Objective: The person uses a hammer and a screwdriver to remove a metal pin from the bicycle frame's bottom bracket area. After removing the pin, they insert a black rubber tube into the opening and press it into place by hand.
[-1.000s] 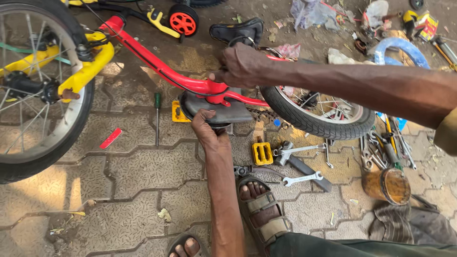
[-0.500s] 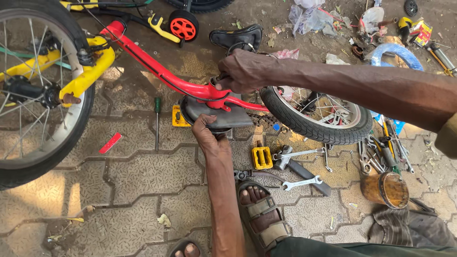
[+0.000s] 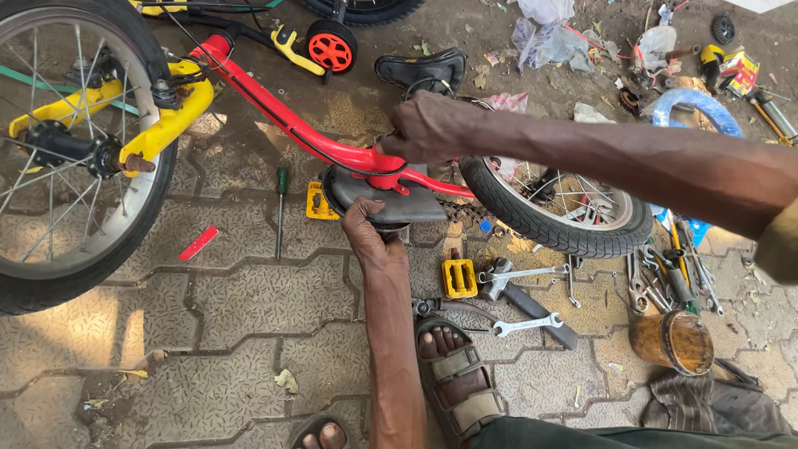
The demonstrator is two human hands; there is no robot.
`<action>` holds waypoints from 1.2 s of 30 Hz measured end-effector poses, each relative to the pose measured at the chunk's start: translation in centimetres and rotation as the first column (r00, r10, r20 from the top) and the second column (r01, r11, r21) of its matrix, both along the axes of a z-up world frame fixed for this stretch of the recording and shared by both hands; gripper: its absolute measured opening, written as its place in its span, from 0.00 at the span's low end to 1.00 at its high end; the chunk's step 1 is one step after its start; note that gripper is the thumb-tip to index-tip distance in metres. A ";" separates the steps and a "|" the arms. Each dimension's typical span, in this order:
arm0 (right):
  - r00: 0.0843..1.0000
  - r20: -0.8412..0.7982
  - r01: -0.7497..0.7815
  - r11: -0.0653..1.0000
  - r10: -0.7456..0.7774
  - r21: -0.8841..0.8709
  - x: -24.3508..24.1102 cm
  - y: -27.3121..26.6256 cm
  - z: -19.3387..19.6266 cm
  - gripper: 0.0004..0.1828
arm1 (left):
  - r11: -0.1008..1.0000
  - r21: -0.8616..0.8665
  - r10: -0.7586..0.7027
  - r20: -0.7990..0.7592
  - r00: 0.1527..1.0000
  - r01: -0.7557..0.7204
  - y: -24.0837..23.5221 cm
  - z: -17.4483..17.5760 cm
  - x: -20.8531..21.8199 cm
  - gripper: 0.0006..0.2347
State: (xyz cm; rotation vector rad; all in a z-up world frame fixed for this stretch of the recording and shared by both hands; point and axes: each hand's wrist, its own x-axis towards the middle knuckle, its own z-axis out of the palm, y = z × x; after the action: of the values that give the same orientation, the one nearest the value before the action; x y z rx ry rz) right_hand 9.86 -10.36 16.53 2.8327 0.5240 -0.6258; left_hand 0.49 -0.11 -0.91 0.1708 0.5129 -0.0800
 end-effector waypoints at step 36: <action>0.848 0.144 -0.490 0.857 0.511 -0.157 1.8 -2.0 -1.7 0.32 | 1.000 0.019 -0.021 -0.062 0.998 0.023 -0.3 -0.9 0.2 0.09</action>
State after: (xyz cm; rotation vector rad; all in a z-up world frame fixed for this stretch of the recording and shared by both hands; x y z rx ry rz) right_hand 11.70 -12.39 14.87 2.4499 1.1024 -0.2795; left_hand 0.67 -0.41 -1.86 0.1937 0.5740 -0.1021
